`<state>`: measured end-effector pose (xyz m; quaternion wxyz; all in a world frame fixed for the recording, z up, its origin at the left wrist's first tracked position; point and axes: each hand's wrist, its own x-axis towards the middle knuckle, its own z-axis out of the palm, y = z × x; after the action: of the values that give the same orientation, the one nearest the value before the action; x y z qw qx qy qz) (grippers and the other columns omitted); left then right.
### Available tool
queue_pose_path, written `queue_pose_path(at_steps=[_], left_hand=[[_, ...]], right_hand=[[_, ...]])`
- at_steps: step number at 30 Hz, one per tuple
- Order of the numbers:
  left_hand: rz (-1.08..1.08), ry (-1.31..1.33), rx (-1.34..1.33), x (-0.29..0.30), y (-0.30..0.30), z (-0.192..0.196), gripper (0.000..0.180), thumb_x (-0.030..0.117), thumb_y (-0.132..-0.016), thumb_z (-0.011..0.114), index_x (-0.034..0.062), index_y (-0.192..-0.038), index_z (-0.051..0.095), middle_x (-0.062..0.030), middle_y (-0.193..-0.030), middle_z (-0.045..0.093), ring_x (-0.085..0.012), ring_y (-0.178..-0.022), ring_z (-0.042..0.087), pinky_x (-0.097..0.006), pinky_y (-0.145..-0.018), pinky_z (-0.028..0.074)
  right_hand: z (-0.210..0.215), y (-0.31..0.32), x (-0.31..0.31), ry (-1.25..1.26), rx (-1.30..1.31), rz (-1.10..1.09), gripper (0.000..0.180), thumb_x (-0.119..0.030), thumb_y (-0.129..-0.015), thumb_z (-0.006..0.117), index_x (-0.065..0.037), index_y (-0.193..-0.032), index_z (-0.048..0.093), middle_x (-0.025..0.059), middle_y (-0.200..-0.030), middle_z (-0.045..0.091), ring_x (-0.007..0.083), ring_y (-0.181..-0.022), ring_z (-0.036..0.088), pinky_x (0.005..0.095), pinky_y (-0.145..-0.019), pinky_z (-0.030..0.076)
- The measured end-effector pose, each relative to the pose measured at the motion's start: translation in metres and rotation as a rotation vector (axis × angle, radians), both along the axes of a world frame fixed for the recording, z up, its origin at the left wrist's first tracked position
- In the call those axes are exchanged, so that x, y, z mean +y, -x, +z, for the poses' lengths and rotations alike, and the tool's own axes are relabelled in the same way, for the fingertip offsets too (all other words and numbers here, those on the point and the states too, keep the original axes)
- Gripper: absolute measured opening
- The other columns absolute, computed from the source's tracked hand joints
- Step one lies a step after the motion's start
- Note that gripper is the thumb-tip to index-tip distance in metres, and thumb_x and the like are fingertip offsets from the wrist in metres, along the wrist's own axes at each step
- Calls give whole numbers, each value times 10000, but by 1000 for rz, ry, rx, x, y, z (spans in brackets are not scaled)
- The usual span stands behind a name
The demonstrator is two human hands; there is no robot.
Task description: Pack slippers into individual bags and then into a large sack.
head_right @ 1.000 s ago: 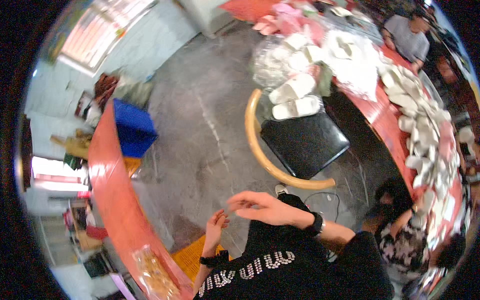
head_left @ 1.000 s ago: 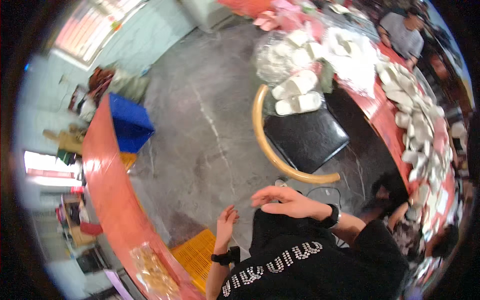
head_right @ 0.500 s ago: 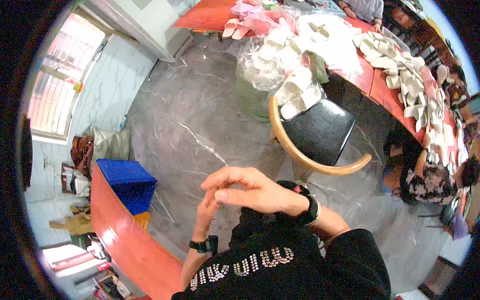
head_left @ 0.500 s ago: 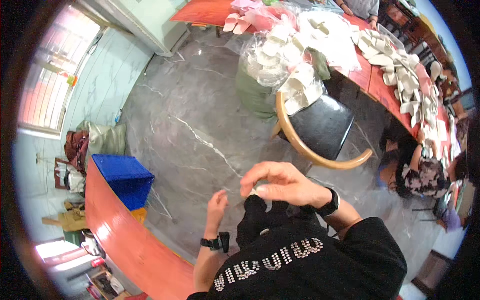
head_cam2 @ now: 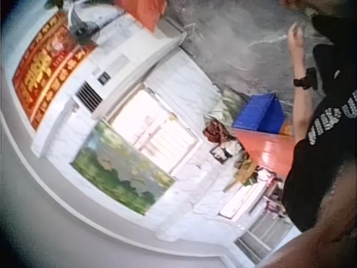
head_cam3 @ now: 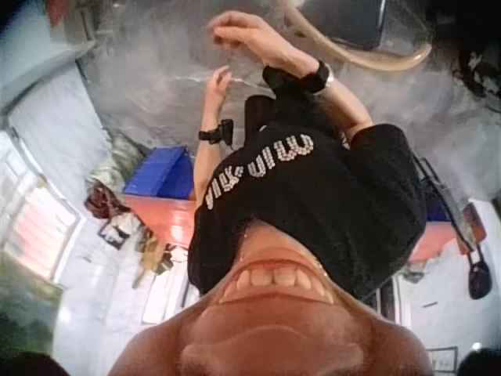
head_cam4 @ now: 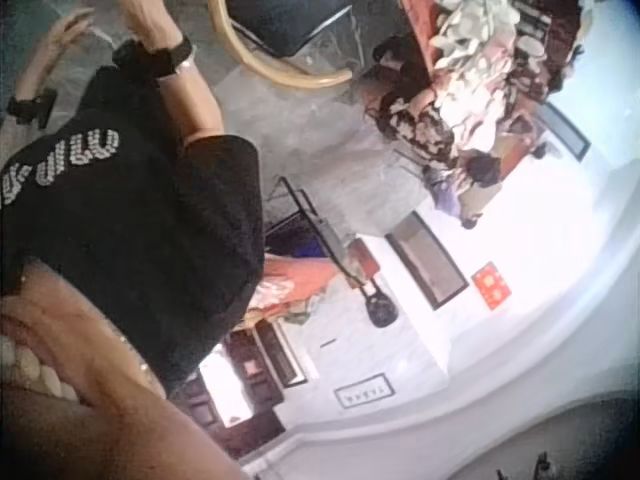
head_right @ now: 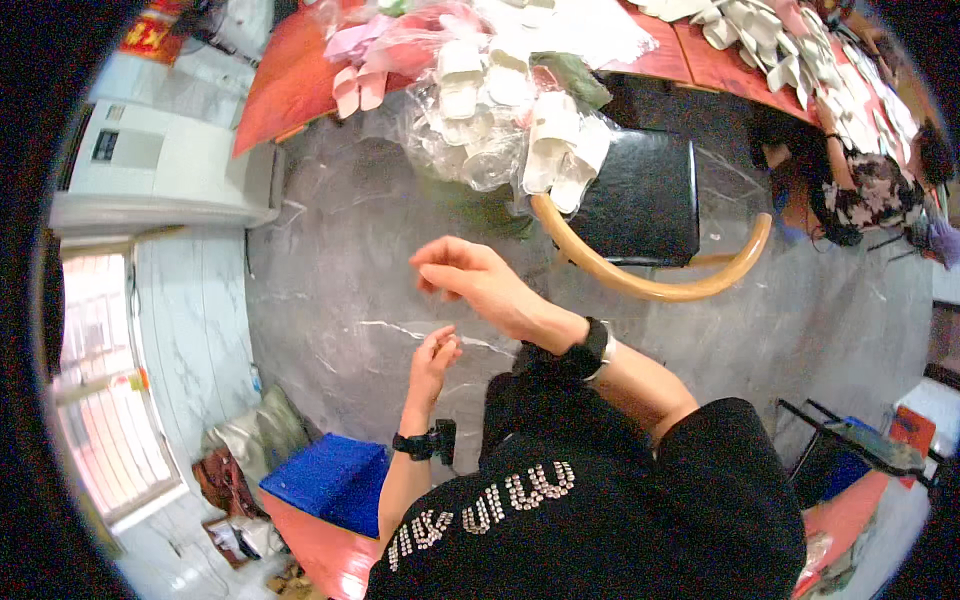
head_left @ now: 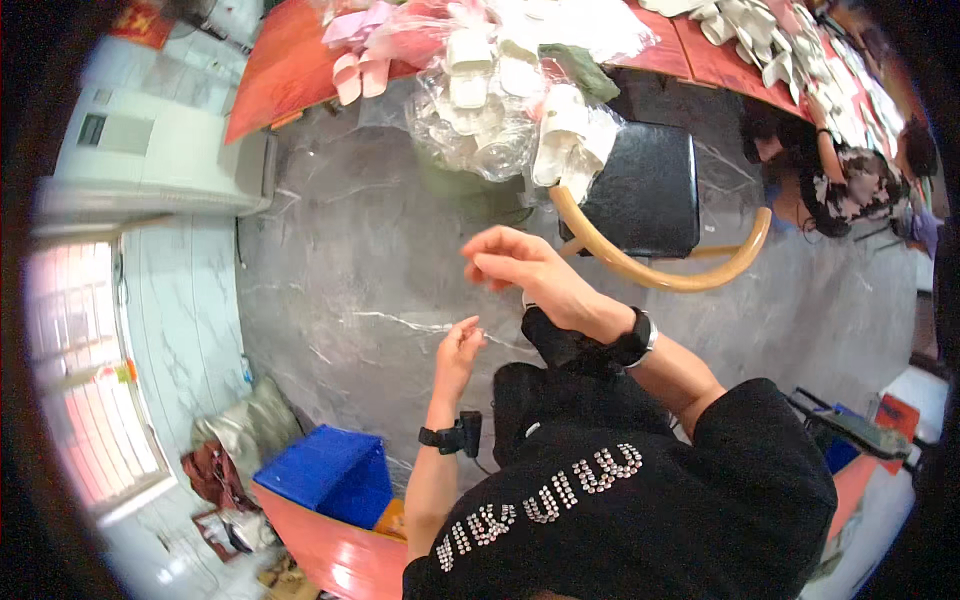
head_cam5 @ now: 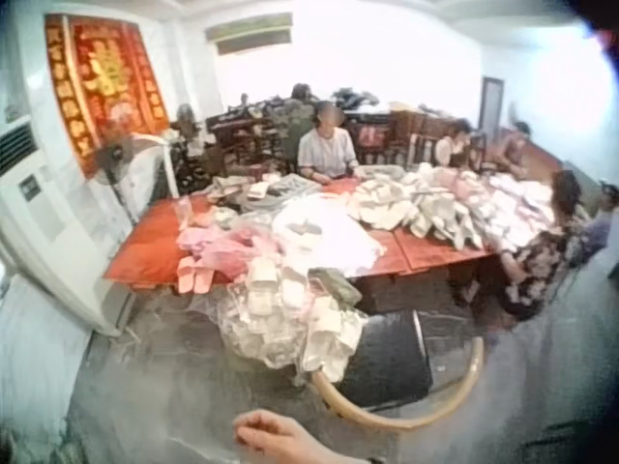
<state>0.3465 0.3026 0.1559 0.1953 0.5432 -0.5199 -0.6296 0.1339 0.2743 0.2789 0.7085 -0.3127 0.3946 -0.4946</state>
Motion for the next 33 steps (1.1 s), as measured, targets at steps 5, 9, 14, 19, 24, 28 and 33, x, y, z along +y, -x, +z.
queue_pose_path(at_steps=[5,9,14,19,24,28,33], left_hand=[[-6,-190,-99,-70,-24,-6,317,171,-829,507,17,-1106,516,-48,-919,565,-98,-747,528,-221,-638,413],[-107,-188,-94,-149,-25,-3,316,161,-821,516,18,-1103,515,-46,-905,571,-109,-743,534,-226,-641,411],[-320,-187,-98,-250,-6,-14,312,147,-811,523,23,-1097,518,-47,-908,573,-106,-739,536,-227,-634,414],[-502,-154,-174,-307,27,-19,293,131,-804,529,37,-1082,534,-34,-868,580,-98,-704,540,-222,-596,407],[-602,-161,-164,-324,75,-38,274,137,-813,527,28,-1064,543,-28,-828,576,-99,-707,535,-227,-614,419],[-590,-191,-165,-324,86,-62,293,138,-818,521,2,-1078,525,-34,-841,578,-115,-731,537,-245,-664,433],[-668,-337,-294,-322,109,-77,278,146,-828,516,15,-1072,537,-36,-828,578,-112,-729,540,-245,-686,439]], right_hand=[[-1,-26,-69,-58,-130,-278,254,-179,-857,505,-90,-1095,482,19,-984,527,89,-856,501,221,-718,398],[-29,-31,-130,-158,-132,-561,397,-203,-824,531,-116,-1186,395,36,-1095,449,122,-959,449,268,-744,395],[-128,-14,-217,-492,-114,-1248,541,-144,-768,539,-95,-1252,300,106,-1202,375,220,-1074,382,340,-869,330],[-204,8,-262,-951,433,-1359,632,-169,-729,543,-51,-1278,251,215,-1265,300,347,-1152,332,413,-955,288],[-305,77,-238,-1322,879,-1408,733,-248,-710,577,10,-1288,207,236,-1292,257,371,-1175,306,423,-973,278],[-322,118,-237,-1350,810,-1422,796,-247,-674,595,2,-1307,182,207,-1319,236,371,-1175,314,434,-982,268],[-382,171,-218,-1131,794,-1408,695,-196,-678,543,-10,-1279,249,226,-1267,352,375,-1175,326,452,-963,282]])
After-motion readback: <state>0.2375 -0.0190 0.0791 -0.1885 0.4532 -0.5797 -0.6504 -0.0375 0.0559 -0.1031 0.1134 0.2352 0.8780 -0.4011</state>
